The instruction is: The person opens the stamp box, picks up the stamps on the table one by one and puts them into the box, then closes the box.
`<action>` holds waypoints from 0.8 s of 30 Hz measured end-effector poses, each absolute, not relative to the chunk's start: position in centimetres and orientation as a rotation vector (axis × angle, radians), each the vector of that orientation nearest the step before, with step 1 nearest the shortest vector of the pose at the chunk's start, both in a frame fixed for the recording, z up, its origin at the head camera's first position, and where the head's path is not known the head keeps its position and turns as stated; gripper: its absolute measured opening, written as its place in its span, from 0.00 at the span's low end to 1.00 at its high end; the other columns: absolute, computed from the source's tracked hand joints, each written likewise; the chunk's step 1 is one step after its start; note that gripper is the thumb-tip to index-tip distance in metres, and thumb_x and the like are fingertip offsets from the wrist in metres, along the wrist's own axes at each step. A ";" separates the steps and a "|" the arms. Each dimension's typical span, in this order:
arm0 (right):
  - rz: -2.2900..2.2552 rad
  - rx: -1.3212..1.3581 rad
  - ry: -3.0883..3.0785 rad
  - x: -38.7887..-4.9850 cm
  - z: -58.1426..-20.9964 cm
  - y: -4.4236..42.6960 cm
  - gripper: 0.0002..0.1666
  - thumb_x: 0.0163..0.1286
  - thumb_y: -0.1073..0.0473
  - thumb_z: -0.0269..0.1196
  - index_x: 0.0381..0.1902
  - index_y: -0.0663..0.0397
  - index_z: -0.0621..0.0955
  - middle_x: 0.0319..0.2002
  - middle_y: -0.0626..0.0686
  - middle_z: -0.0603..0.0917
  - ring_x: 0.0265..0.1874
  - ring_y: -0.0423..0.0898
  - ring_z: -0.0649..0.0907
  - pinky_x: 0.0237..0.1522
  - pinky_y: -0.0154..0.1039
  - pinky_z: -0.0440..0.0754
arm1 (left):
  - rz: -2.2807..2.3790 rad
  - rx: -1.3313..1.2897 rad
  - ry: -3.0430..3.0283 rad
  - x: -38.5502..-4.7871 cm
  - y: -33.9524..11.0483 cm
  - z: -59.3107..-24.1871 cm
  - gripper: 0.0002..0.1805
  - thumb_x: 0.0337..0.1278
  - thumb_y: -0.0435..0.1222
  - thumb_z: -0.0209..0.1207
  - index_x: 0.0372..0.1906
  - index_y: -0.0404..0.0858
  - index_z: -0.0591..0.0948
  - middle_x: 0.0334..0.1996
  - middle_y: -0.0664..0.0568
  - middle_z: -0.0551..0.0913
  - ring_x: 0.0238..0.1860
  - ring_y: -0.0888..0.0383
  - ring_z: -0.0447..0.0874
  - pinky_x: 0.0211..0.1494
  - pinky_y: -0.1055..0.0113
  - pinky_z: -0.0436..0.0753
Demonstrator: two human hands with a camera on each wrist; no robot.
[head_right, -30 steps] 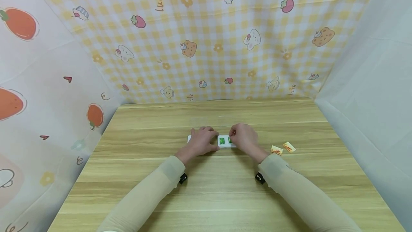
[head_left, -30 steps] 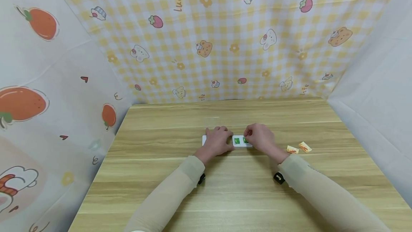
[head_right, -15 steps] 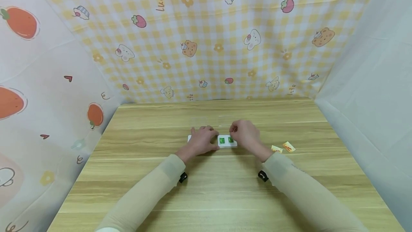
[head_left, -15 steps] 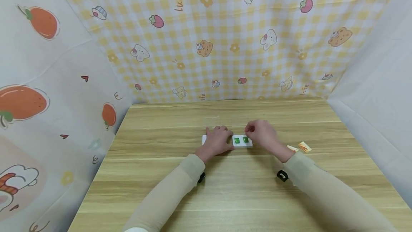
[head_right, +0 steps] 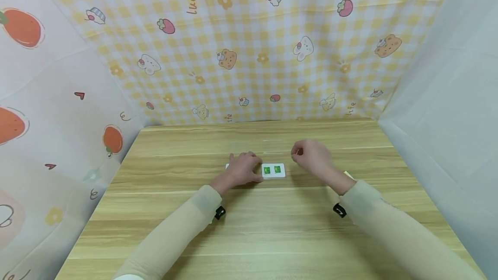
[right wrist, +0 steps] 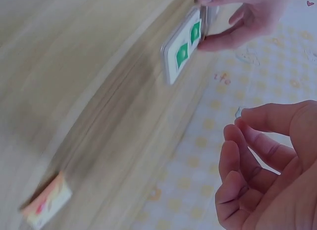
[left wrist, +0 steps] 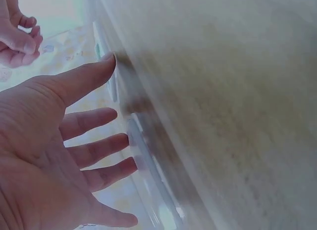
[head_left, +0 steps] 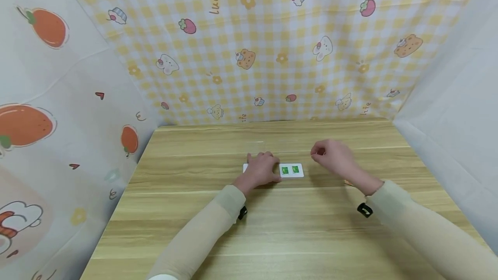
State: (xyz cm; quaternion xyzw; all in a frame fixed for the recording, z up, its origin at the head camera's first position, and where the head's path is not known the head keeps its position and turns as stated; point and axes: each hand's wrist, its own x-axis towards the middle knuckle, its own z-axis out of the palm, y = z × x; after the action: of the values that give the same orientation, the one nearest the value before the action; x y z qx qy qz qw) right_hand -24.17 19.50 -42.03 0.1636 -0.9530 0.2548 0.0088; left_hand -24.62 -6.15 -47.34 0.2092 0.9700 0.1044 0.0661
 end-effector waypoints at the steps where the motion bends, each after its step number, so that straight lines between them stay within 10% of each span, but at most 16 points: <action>1: 0.796 0.511 -2.974 -24.0 -41.9 19.9 0.03 0.68 0.60 0.67 0.34 0.50 0.87 0.29 0.46 0.84 0.24 0.43 0.79 0.26 0.41 0.75 | 0.320 0.631 2.923 -24.6 -6.2 -47.2 0.35 0.52 0.58 0.71 0.65 0.49 0.80 0.63 0.51 0.77 0.65 0.47 0.72 0.65 0.25 0.55; 24: 0.699 0.484 -3.045 -21.9 -42.8 27.1 0.10 0.67 0.60 0.67 0.43 0.59 0.87 0.30 0.49 0.85 0.21 0.41 0.78 0.23 0.41 0.75 | 0.413 0.695 2.995 -23.6 -11.0 -46.2 0.37 0.53 0.52 0.72 0.67 0.43 0.77 0.59 0.45 0.80 0.59 0.45 0.77 0.56 0.46 0.76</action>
State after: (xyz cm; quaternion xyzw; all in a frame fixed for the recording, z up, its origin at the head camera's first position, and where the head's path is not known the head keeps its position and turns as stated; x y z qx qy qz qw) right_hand -21.94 27.11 -42.80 0.1531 -0.9631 0.2210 -0.0098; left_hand -23.64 -11.04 -46.21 0.2239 0.9653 0.1330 0.0197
